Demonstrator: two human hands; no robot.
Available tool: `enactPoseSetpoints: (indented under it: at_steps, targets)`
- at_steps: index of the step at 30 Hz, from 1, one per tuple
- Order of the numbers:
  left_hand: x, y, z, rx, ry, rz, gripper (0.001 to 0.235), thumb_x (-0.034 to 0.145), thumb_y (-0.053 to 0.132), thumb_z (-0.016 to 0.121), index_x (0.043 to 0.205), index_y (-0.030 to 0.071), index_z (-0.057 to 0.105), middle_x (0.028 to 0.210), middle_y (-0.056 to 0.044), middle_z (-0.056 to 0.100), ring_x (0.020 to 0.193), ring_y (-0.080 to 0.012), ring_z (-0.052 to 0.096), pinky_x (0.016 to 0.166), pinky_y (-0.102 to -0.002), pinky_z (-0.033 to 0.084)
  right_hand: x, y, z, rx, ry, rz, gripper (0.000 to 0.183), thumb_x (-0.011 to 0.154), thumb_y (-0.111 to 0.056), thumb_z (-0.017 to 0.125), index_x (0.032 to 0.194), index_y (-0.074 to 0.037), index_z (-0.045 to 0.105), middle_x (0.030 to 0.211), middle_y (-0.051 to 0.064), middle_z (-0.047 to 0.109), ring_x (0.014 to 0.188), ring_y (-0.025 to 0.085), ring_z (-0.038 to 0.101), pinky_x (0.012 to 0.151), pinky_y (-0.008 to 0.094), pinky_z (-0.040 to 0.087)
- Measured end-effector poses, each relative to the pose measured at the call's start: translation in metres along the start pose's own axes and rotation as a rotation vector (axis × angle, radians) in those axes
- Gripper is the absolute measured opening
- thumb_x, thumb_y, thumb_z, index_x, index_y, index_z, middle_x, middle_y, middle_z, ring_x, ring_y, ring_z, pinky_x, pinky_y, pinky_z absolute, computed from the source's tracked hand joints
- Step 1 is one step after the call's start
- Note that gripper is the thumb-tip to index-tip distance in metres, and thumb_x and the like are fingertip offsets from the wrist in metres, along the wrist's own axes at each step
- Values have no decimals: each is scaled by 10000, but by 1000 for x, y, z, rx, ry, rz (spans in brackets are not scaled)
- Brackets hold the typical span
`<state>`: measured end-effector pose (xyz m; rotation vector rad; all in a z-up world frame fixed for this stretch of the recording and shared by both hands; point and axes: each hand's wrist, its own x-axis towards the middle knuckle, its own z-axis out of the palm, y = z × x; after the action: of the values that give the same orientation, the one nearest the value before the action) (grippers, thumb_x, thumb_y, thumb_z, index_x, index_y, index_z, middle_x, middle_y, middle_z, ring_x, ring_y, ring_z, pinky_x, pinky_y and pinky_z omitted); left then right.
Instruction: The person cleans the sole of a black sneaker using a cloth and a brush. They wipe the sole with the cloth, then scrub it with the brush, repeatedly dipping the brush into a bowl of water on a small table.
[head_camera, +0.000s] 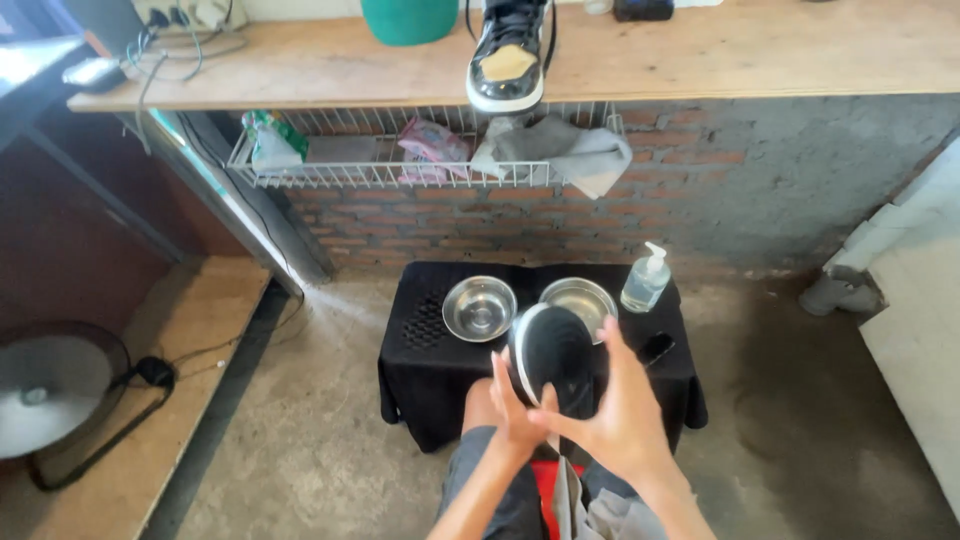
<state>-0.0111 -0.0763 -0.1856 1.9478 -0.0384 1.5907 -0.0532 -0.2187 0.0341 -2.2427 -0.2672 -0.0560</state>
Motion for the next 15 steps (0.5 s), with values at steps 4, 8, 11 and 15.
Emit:
enactPoseSetpoints:
  at_steps: [4, 8, 11, 15]
  targets:
    - [26, 13, -16, -244, -47, 187, 831, 1033, 344, 628, 1571, -102, 177, 1358, -375, 568, 1168, -493, 683, 926, -528, 593, 10, -2, 10, 5, 6, -10, 1207, 543, -527, 961, 1528, -111, 400, 1512, 77, 537, 1394, 271, 493, 1133, 460, 382]
    - [67, 35, -50, -136, -355, 53, 841, 866, 315, 652, 1523, -95, 326, 1458, -248, 560, 1341, -384, 595, 1189, -539, 396, 17, 16, 14, 39, 96, -109, 1041, 504, -469, 960, 1388, -131, 528, 1317, 78, 635, 1229, 261, 601, 1059, 428, 467]
    - [128, 50, -81, -291, -629, -79, 994, 758, 250, 767, 1576, -25, 272, 1543, -223, 453, 1428, -363, 448, 1258, -572, 276, 24, 32, 11, 33, 100, -241, 1060, 504, -467, 970, 1399, -116, 526, 1390, 79, 616, 1325, 282, 552, 1140, 455, 390]
    - [158, 44, -83, -543, -878, -191, 1165, 703, 400, 923, 1553, -24, 247, 1666, -268, 249, 1570, -416, 252, 1277, -531, 242, 37, 35, 0, 55, -133, -391, 1151, 488, -422, 1035, 1449, -99, 492, 1537, 82, 521, 1500, 271, 383, 1233, 463, 258]
